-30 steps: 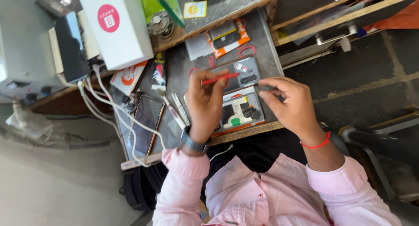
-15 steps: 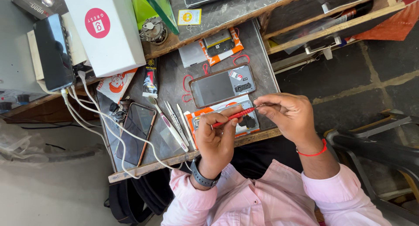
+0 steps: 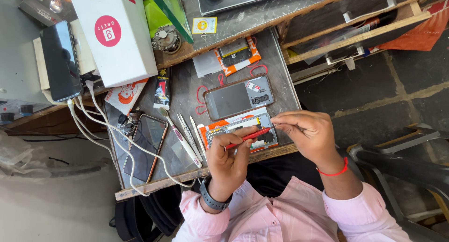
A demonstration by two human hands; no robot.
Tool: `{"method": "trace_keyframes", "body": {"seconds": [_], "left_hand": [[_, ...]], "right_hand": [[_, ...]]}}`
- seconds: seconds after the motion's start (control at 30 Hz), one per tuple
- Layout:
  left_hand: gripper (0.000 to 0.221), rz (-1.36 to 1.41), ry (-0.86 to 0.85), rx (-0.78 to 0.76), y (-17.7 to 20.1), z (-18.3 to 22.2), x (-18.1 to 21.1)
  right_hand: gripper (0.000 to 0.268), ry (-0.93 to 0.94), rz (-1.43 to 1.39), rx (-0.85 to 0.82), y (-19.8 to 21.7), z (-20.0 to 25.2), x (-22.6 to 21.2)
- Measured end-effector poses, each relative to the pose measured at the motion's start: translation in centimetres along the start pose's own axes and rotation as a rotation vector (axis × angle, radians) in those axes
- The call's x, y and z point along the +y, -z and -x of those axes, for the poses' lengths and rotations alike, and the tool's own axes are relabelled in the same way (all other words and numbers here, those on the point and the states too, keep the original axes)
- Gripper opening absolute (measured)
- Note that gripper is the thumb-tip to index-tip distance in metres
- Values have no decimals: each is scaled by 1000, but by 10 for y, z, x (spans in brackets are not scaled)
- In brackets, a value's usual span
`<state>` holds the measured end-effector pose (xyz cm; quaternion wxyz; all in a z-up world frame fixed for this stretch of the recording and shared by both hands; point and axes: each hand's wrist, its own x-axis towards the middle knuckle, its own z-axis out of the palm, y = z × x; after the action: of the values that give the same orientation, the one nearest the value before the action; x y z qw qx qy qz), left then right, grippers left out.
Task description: The person uses a red screwdriver to manipulate internal components of a disassembled smartphone. They then apply adhesive from a tube to the edges of the phone's back cover and place the cover onto the device chassis.
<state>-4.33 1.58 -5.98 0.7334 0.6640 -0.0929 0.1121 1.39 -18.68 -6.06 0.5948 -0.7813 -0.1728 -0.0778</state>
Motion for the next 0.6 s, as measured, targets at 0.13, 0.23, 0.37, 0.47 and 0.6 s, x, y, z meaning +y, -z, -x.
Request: {"method": "trace_keyframes", "body": {"seconds": [0.13,0.23,0.37,0.47,0.6], "left_hand": [[21,-51,-23,-18,0,-2,6],[21,-145,-58,-21,0,-3,9],[20,-145,-48,-15,-1,-3,10],[19,-13,31,19,-1,-1,4],[18,137,165,76,1,-1,-1]], "right_hand": [[13,28,-4,6,-1,1,-2],[13,36,10,4,-2,2,-2],[14,52,13,0,-2,3,-2],[14,56,10,1,-2,3,-1],[13,67,-25,-9,-1,3,0]]}}
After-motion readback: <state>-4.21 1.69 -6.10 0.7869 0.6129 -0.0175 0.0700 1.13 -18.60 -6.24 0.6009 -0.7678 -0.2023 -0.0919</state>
